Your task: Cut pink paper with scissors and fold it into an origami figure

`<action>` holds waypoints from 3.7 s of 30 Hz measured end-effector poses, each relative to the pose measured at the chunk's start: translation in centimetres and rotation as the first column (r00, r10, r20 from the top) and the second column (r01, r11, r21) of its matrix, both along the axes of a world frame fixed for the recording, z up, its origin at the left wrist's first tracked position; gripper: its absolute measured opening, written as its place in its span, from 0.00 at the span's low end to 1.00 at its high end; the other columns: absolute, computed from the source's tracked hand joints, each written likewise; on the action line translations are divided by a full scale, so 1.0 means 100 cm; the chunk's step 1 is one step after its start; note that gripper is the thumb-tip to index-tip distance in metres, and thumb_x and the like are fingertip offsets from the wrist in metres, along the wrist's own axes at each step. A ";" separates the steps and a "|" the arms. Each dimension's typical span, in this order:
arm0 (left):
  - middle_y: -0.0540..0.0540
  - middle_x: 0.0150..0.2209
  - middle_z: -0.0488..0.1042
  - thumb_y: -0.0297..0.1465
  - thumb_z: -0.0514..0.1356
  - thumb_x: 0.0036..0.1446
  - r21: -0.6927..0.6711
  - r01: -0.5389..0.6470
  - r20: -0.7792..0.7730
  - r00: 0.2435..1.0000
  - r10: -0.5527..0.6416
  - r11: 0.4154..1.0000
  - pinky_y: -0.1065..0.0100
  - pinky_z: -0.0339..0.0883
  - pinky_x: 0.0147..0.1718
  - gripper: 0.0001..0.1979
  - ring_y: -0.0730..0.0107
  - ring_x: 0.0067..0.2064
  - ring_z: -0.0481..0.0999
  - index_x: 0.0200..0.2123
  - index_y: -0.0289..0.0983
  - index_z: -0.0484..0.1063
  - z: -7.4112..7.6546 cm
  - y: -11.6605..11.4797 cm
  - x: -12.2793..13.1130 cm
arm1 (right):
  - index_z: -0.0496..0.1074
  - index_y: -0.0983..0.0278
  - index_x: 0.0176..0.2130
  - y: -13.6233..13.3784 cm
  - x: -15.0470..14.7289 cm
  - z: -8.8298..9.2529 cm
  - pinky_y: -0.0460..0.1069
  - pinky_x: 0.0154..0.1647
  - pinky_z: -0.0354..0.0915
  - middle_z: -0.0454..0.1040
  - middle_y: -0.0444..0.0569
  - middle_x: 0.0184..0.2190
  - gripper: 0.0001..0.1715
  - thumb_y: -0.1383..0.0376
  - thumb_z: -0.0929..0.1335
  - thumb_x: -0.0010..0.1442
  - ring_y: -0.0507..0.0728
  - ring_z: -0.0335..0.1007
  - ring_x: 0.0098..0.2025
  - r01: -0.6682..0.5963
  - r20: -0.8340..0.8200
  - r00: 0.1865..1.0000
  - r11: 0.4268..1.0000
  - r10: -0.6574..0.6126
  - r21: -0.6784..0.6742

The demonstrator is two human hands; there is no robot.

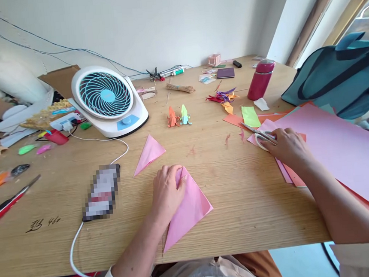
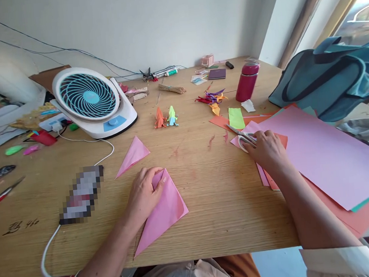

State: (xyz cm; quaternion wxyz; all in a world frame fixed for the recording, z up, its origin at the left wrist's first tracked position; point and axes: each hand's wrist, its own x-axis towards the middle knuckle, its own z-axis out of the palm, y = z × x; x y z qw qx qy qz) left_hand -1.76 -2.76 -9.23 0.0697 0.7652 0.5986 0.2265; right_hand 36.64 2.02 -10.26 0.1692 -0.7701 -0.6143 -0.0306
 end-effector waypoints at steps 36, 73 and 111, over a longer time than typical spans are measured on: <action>0.40 0.47 0.78 0.28 0.65 0.52 -0.292 -0.062 0.020 0.997 0.071 0.954 0.61 0.68 0.42 0.25 0.53 0.48 0.78 0.53 0.39 0.64 0.025 -0.034 0.018 | 0.72 0.62 0.35 -0.025 -0.065 0.014 0.48 0.26 0.61 0.71 0.46 0.27 0.22 0.46 0.71 0.55 0.54 0.65 0.28 -0.262 -0.862 0.363 0.926 0.355 0.271; 0.42 0.38 0.81 0.36 0.74 0.44 -0.415 0.437 0.909 0.159 0.385 0.798 0.66 0.69 0.41 0.18 0.63 0.39 0.78 0.38 0.33 0.79 0.024 0.051 0.003 | 0.66 0.62 0.38 -0.028 -0.166 0.031 0.47 0.29 0.57 0.66 0.43 0.31 0.21 0.48 0.71 0.58 0.52 0.59 0.30 -0.417 -0.893 0.246 0.873 0.377 0.254; 0.48 0.30 0.79 0.33 0.75 0.39 -0.424 0.420 0.904 0.134 0.407 0.803 0.71 0.66 0.35 0.15 0.69 0.33 0.75 0.31 0.34 0.79 0.034 0.061 -0.029 | 0.68 0.66 0.39 -0.051 -0.168 0.029 0.48 0.28 0.60 0.69 0.47 0.26 0.29 0.45 0.57 0.68 0.51 0.62 0.24 -0.864 -0.964 -0.215 0.430 0.159 0.264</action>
